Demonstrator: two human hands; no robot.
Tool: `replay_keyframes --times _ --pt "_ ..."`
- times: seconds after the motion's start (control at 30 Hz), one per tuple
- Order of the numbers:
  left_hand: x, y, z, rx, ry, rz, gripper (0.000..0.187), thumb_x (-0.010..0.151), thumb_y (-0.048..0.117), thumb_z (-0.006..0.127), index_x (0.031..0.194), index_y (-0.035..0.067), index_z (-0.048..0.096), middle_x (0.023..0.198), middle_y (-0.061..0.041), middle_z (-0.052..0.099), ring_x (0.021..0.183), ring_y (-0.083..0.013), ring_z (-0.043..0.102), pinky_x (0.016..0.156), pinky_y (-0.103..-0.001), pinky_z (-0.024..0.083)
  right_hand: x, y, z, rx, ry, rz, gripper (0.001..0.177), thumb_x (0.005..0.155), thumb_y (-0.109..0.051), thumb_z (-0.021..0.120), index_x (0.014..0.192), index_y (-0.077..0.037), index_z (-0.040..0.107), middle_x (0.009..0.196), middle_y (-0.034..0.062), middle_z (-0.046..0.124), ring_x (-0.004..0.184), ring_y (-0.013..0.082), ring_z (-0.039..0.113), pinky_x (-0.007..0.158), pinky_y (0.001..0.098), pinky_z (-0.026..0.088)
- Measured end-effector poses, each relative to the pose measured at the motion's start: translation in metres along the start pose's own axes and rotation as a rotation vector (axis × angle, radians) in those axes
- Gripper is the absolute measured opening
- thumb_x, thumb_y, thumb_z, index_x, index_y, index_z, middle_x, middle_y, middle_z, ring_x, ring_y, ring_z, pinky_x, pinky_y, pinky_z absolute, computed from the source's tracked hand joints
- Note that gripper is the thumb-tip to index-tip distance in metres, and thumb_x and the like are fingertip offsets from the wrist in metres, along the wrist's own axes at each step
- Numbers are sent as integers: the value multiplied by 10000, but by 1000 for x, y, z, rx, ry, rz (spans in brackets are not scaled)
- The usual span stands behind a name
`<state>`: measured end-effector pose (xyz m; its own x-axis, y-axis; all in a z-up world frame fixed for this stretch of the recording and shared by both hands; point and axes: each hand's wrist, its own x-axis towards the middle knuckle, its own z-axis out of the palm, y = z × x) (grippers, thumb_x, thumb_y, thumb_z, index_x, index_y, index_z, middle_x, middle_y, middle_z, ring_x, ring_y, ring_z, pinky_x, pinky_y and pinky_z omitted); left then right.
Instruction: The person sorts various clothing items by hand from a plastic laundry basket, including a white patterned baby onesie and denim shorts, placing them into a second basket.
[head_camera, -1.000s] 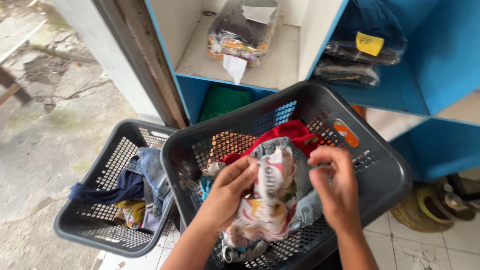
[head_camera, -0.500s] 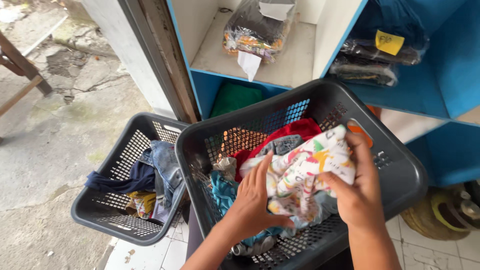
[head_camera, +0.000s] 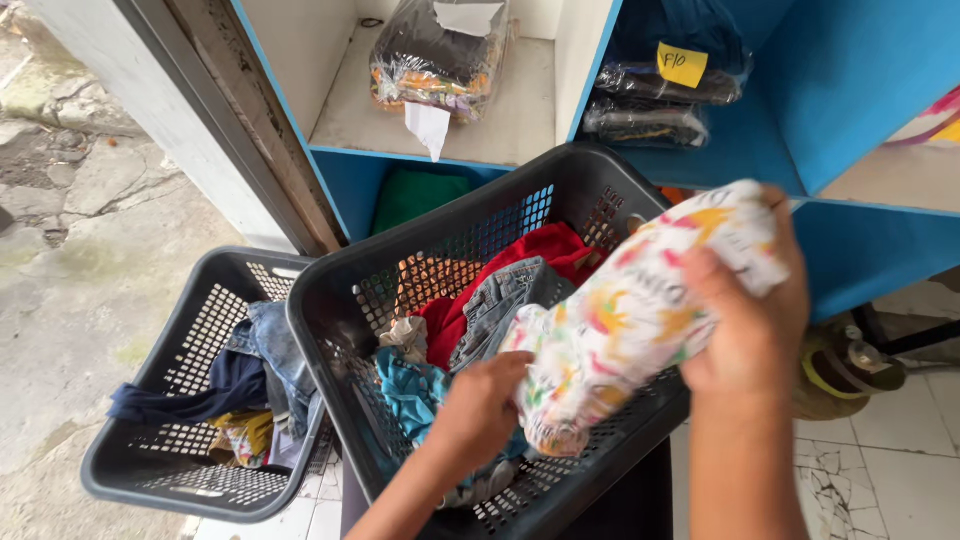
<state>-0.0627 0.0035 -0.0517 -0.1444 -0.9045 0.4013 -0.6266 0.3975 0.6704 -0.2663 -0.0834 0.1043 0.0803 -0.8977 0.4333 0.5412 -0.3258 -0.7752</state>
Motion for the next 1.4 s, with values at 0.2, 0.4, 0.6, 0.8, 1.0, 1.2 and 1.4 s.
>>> replay_keyframes --times 0.2,0.4,0.6,0.8,1.0,1.2,1.4 --pt "17 10 -82 -125 232 -520 235 744 40 765 970 45 705 779 -122 757 646 -243 762 607 -383 561 28 -11 -43 -1085 141 -270 612 902 -193 917 1291 2 487 1181 136 553 1059 219 582 969 397 519" --pt "44 49 -97 -9 263 -310 303 727 53 758 1023 74 699 780 -129 728 668 -289 703 604 -386 526 -26 33 18 -626 -479 -225 779 827 -427 858 1383 -53 459 1376 155 548 1182 250 587 1051 407 500" --pt "27 61 -118 85 339 -362 321 681 62 746 976 141 648 850 -10 741 653 -222 708 589 -371 525 -33 70 49 -999 -539 -49 315 879 -230 733 1149 -84 660 911 81 744 831 161 711 718 311 540" --pt "-13 29 -144 913 468 -368 309 822 63 760 1075 129 595 948 -52 705 808 -204 729 682 -385 557 -38 50 82 -991 -360 -154 314 832 68 616 1096 -59 726 819 27 684 648 113 566 628 265 447" --pt "-60 24 -246 -405 32 -841 392 911 209 643 1290 203 540 1012 -28 785 805 -213 822 640 -364 604 -26 61 127 -773 -453 -197 174 991 49 637 1155 4 673 1025 66 699 851 65 624 788 208 497" --pt "-88 26 -244 -159 246 -331 824 687 167 891 1396 135 472 1047 -110 762 937 -301 754 792 -388 571 -42 107 217 -301 -906 178 332 977 -115 681 1284 -7 612 1266 123 667 1117 160 697 897 324 610" --pt "-117 -128 -272 -109 720 -529 305 1004 300 696 1210 76 677 1134 -106 750 1018 -219 748 862 -347 643 -29 103 235 -600 -1046 -19 535 869 -120 753 1367 -81 561 1504 106 482 1180 201 673 892 332 578"
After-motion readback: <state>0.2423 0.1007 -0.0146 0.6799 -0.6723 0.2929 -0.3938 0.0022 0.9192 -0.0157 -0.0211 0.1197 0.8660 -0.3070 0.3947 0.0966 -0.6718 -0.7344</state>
